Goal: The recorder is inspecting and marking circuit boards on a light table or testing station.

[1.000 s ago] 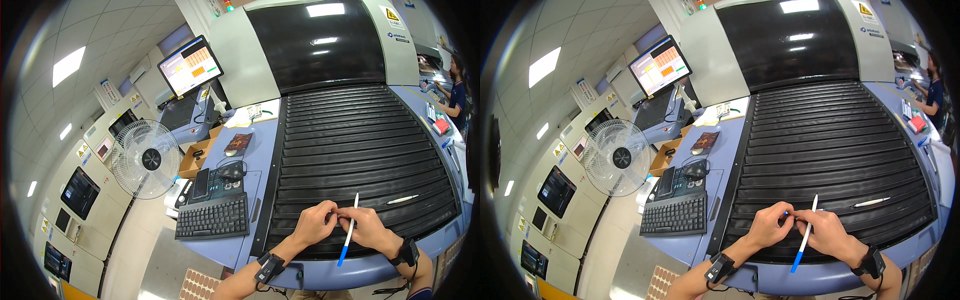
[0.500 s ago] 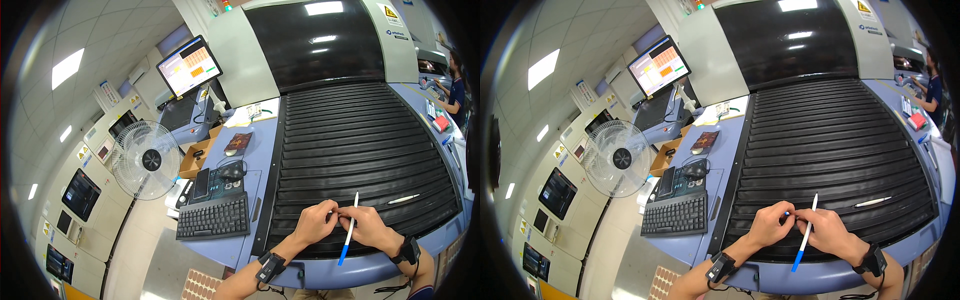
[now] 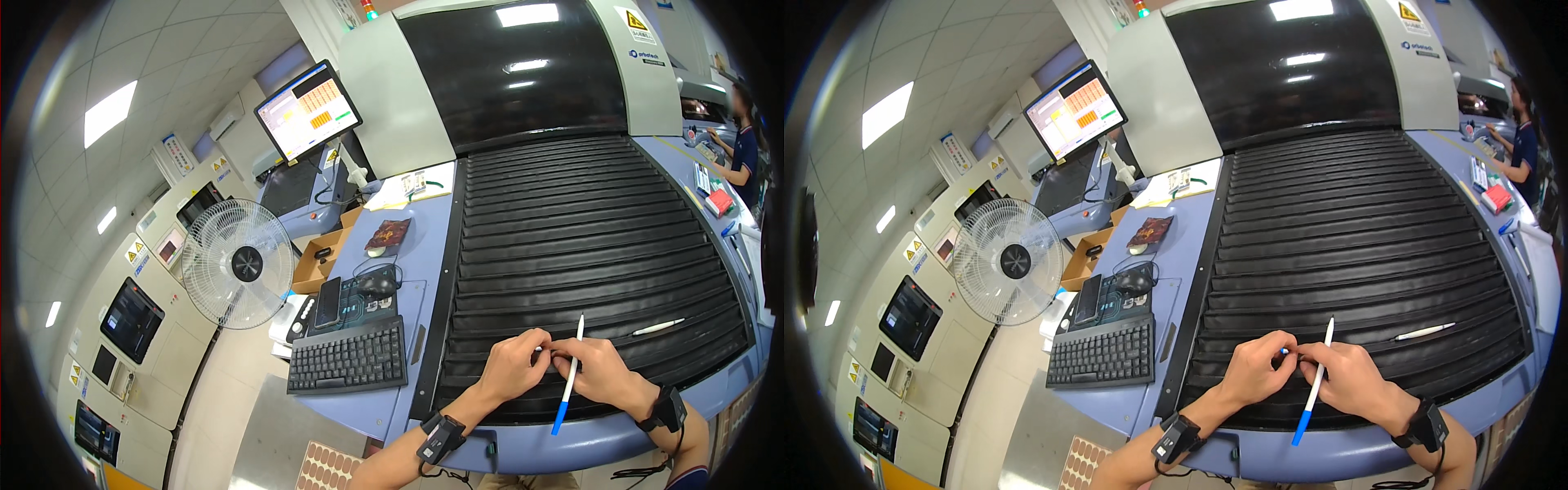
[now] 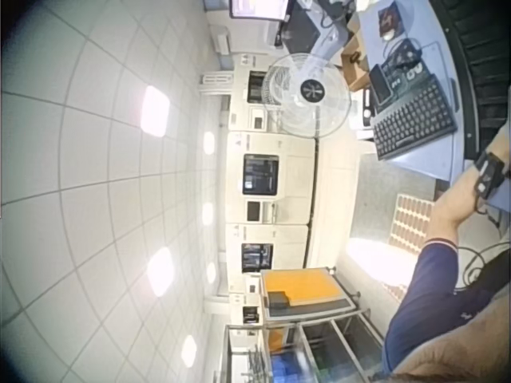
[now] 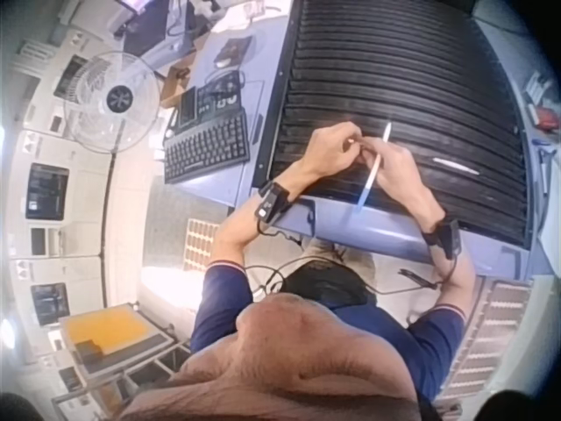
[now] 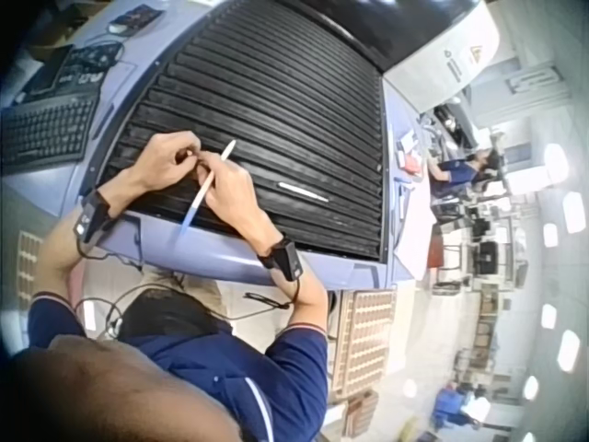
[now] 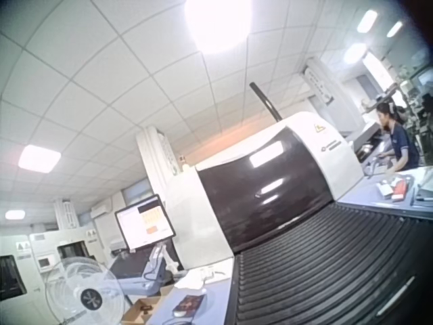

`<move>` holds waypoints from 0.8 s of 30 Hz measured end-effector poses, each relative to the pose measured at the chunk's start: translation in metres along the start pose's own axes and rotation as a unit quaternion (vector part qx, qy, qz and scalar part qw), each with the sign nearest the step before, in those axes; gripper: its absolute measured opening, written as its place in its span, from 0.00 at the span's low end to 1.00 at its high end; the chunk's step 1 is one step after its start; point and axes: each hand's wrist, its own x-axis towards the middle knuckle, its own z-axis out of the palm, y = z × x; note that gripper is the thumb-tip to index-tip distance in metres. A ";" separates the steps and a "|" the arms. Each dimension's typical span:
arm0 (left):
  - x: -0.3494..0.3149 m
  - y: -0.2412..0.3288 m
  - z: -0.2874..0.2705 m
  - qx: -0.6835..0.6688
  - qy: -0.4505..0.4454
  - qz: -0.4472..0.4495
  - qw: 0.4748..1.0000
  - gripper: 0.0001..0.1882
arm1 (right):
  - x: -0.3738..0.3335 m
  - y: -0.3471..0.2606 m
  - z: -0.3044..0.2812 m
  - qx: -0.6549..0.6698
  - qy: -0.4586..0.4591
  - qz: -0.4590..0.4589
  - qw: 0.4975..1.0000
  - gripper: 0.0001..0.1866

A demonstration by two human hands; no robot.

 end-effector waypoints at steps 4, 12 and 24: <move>0.000 -0.001 0.001 0.003 0.001 0.004 1.000 0.07 | 0.000 0.000 0.000 0.003 0.001 -0.003 1.000 0.13; 0.000 0.003 0.000 -0.003 -0.005 -0.008 1.000 0.07 | -0.001 0.001 -0.001 0.002 -0.003 -0.004 1.000 0.13; 0.000 0.000 -0.001 0.000 -0.011 -0.008 1.000 0.06 | -0.001 0.002 0.002 0.003 -0.006 0.002 1.000 0.13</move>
